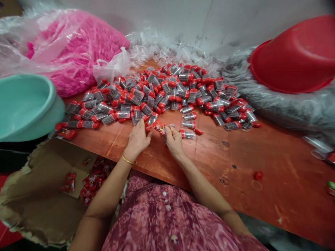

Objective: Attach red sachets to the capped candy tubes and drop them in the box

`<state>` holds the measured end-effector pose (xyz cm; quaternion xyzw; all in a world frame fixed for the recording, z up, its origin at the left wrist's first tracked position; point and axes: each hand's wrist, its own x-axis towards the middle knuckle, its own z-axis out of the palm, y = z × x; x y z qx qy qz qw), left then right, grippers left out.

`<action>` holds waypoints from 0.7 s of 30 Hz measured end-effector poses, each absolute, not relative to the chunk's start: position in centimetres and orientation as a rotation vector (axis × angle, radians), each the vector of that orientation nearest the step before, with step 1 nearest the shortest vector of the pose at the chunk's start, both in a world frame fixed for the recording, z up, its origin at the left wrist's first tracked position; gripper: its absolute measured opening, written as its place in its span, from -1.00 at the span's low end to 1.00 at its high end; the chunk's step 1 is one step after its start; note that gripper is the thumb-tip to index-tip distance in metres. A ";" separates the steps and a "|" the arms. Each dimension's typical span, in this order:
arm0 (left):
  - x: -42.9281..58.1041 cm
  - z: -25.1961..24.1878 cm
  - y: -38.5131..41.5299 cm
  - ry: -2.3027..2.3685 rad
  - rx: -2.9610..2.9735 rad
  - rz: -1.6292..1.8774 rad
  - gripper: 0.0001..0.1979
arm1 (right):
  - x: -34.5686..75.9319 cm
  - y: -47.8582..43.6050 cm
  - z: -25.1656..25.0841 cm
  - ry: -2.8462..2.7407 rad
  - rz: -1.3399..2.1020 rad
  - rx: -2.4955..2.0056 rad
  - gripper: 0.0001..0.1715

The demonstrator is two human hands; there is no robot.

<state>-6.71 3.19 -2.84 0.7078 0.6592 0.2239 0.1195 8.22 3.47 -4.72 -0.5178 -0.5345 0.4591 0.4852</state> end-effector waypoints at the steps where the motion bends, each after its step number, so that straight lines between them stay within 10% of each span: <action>1: -6.9 -2.6 3.2 1.880 2.085 0.671 -0.36 | 8.2 3.3 -4.6 -1.277 1.102 -1.262 -0.49; 7: -7.3 -0.2 1.3 1.713 1.939 1.062 -0.62 | 7.4 1.9 -3.2 -1.224 1.159 -1.155 -0.57; 21: -5.5 -0.3 -2.0 1.412 0.517 1.147 -0.50 | 6.8 -1.6 -3.8 -1.661 1.059 -1.019 -0.64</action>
